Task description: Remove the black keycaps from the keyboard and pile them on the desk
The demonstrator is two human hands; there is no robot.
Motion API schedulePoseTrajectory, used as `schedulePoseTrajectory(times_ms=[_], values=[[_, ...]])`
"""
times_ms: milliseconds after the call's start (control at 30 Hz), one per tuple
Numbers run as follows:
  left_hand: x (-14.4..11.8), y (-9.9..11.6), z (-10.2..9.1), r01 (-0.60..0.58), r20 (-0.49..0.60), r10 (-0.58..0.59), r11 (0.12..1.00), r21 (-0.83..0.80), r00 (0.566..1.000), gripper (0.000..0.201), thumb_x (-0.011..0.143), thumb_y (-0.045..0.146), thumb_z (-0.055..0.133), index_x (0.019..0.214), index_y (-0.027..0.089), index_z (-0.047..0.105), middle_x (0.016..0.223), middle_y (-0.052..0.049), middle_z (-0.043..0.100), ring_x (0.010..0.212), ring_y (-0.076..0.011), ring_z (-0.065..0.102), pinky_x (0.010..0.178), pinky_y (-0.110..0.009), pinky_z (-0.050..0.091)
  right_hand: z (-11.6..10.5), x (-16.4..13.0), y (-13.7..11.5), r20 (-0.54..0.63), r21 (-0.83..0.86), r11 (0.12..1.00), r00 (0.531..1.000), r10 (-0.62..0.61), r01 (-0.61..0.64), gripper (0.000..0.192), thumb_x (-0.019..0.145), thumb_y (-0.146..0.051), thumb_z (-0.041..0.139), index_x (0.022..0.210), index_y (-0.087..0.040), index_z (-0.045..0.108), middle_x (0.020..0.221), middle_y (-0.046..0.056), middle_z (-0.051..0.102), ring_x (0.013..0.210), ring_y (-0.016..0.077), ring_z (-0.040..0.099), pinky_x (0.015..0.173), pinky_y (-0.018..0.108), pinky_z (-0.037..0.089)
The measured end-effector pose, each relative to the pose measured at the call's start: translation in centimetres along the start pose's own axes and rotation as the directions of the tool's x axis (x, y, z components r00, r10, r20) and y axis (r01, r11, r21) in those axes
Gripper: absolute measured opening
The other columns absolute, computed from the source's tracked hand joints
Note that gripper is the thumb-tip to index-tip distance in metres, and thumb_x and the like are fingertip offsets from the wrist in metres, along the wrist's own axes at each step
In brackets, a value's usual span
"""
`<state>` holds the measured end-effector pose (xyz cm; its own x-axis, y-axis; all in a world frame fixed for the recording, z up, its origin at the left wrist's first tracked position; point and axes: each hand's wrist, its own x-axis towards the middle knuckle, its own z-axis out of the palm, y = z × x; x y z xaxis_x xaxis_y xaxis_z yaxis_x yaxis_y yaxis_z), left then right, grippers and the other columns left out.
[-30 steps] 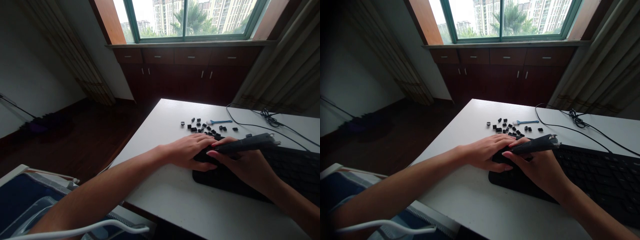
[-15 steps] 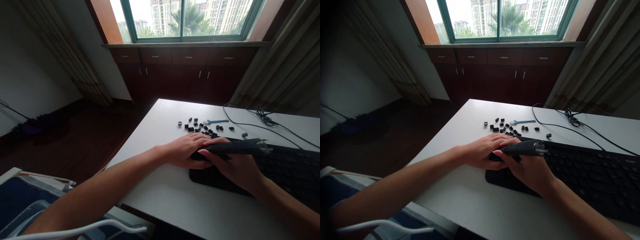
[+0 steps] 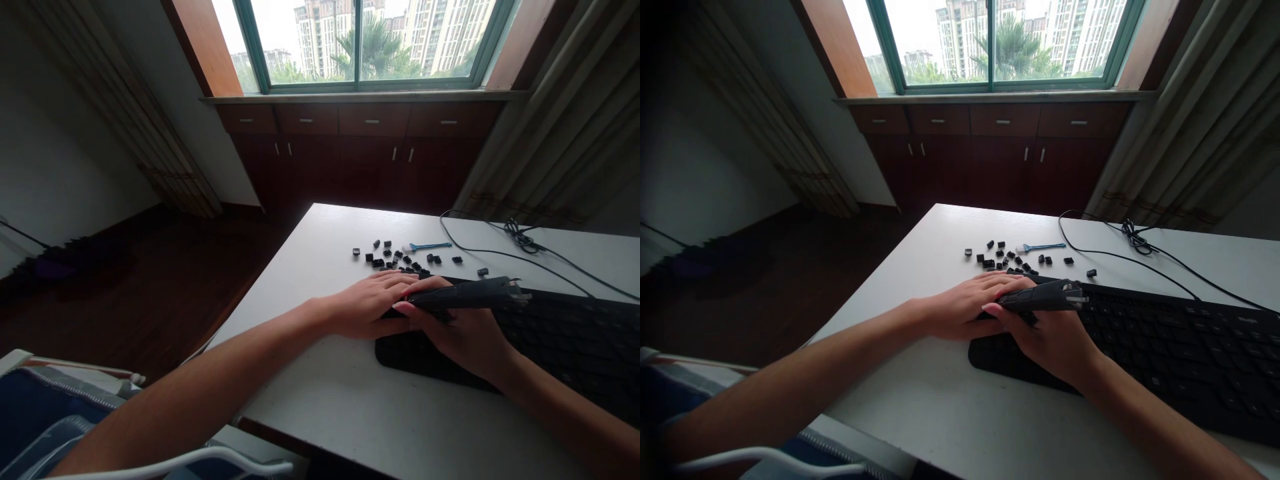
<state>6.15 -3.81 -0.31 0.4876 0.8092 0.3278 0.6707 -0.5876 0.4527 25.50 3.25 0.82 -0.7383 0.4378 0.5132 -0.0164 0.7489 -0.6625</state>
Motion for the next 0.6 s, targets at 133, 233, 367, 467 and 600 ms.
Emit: schedulePoseTrajectory(times_ms=[133, 233, 367, 467, 600], values=[[0.2, 0.3, 0.0, 0.002, -0.027, -0.002, 1.0, -0.001, 1.0, 0.045, 0.098, 0.043, 0.053, 0.133, 0.015, 0.05, 0.143, -0.018, 0.053, 0.137, -0.0273, 0.048, 0.119, -0.045, 0.034, 0.2, 0.2, 0.0, -0.175, 0.121, 0.98, 0.968, 0.178, -0.158, 0.016, 0.087, -0.035, 0.07, 0.096, -0.022, 0.066, 0.085, 0.004, 0.074, 0.07, 0.0197, 0.072, 0.064, 0.031, 0.061], [0.3, 0.5, -0.2, 0.009, -0.033, -0.01, 1.0, -0.02, 0.999, 0.04, 0.096, 0.044, 0.056, 0.123, 0.015, 0.057, 0.138, -0.017, 0.057, 0.133, -0.0275, 0.052, 0.118, -0.044, 0.037, 0.2, 0.5, 0.1, -0.106, 0.206, 0.954, 0.964, 0.242, -0.217, 0.023, 0.084, -0.039, 0.073, 0.095, -0.02, 0.067, 0.08, 0.004, 0.073, 0.066, 0.019, 0.071, 0.059, 0.03, 0.061], [0.3, 0.5, -0.4, -0.021, -0.057, 0.017, 0.997, -0.068, 0.998, 0.032, 0.094, 0.039, 0.06, 0.118, 0.017, 0.059, 0.134, -0.014, 0.061, 0.13, -0.025, 0.055, 0.12, -0.044, 0.035, -0.1, 0.7, -0.1, -0.126, 0.334, 0.918, 0.955, 0.268, -0.214, 0.02, 0.086, -0.039, 0.071, 0.09, -0.02, 0.065, 0.073, 0.002, 0.071, 0.06, 0.0162, 0.068, 0.054, 0.027, 0.058], [0.0, 0.0, -0.4, -0.056, -0.066, 0.05, 0.995, -0.082, 0.997, 0.04, 0.091, 0.037, 0.065, 0.125, 0.017, 0.057, 0.14, -0.015, 0.057, 0.134, -0.0247, 0.052, 0.122, -0.045, 0.031, -0.3, 0.7, -0.3, -0.153, 0.37, 0.902, 0.943, 0.295, -0.223, 0.018, 0.089, -0.038, 0.069, 0.089, -0.02, 0.065, 0.069, 0.001, 0.069, 0.056, 0.0143, 0.064, 0.049, 0.025, 0.055], [-0.2, -0.5, -0.4, -0.076, -0.085, 0.068, 0.992, -0.098, 0.994, 0.049, 0.088, 0.041, 0.068, 0.129, 0.016, 0.055, 0.141, -0.017, 0.056, 0.135, -0.0261, 0.051, 0.118, -0.044, 0.038, -0.6, 0.5, -0.2, -0.126, 0.396, 0.895, 0.954, 0.272, -0.203, 0.015, 0.088, -0.034, 0.07, 0.087, -0.019, 0.066, 0.071, 0.001, 0.069, 0.058, 0.0129, 0.064, 0.05, 0.023, 0.054]])
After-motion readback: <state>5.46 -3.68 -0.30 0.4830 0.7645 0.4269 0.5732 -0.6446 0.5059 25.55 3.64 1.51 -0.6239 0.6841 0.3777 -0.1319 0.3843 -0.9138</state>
